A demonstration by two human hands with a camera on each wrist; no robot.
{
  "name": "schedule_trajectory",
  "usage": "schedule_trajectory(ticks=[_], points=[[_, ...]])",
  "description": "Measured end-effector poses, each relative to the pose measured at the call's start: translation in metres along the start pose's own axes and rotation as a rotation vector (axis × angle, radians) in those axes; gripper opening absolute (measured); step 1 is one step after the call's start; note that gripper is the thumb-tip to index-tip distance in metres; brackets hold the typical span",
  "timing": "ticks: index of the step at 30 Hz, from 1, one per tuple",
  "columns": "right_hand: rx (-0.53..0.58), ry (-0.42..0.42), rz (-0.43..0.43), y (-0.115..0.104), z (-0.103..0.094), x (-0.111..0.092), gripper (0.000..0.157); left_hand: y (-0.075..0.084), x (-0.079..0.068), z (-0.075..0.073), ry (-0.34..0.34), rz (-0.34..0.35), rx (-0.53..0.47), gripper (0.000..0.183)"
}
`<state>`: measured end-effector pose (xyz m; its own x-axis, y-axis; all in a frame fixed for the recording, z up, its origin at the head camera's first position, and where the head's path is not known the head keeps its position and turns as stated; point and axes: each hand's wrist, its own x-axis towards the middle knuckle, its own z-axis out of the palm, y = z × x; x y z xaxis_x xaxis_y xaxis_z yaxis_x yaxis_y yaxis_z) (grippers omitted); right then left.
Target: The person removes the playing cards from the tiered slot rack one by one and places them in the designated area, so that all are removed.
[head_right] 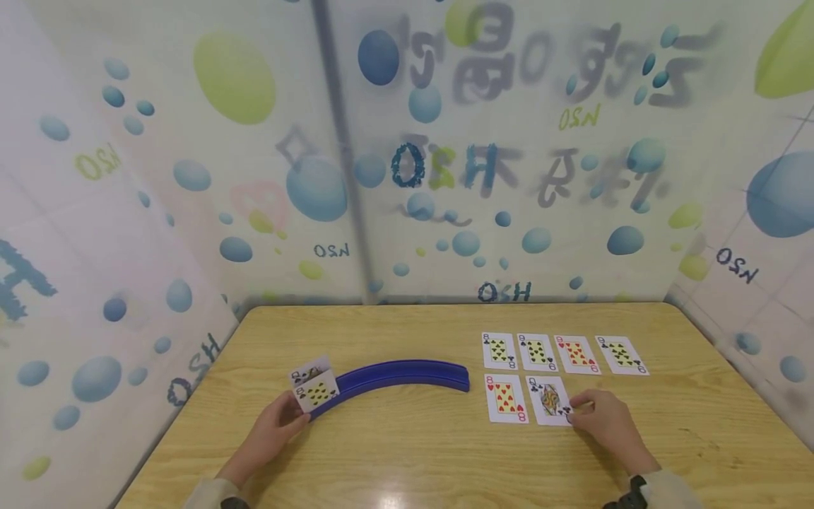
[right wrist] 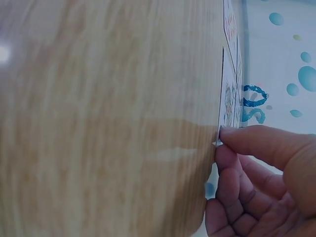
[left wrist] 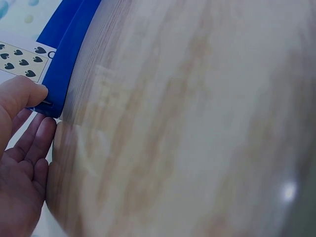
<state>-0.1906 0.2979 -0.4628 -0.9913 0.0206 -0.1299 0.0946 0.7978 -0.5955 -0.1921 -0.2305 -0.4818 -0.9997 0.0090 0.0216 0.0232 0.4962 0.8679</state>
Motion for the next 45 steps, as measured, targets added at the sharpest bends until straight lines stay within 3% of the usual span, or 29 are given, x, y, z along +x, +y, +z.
schedule_trajectory(ticks=[11, 21, 31, 36, 45], points=[[0.028, -0.006, 0.03, -0.004, -0.003, -0.002, 0.033, 0.002, 0.001, 0.0, -0.003, 0.006, -0.013, 0.024], [-0.008, 0.027, -0.034, -0.018, -0.001, 0.006, 0.027, 0.0, 0.001, 0.0, 0.0, 0.02, -0.006, 0.026], [-0.006, 0.012, -0.144, -0.06, 0.003, 0.018, 0.024, 0.0, -0.001, 0.0, 0.003, 0.017, -0.001, 0.029], [0.006, 0.02, -0.222, -0.085, 0.012, 0.026, 0.021, 0.001, -0.001, 0.0, 0.007, 0.014, 0.005, 0.028], [0.03, 0.004, -0.287, -0.125, 0.032, 0.035, 0.019, 0.002, -0.001, 0.0, 0.005, 0.012, 0.008, 0.026]])
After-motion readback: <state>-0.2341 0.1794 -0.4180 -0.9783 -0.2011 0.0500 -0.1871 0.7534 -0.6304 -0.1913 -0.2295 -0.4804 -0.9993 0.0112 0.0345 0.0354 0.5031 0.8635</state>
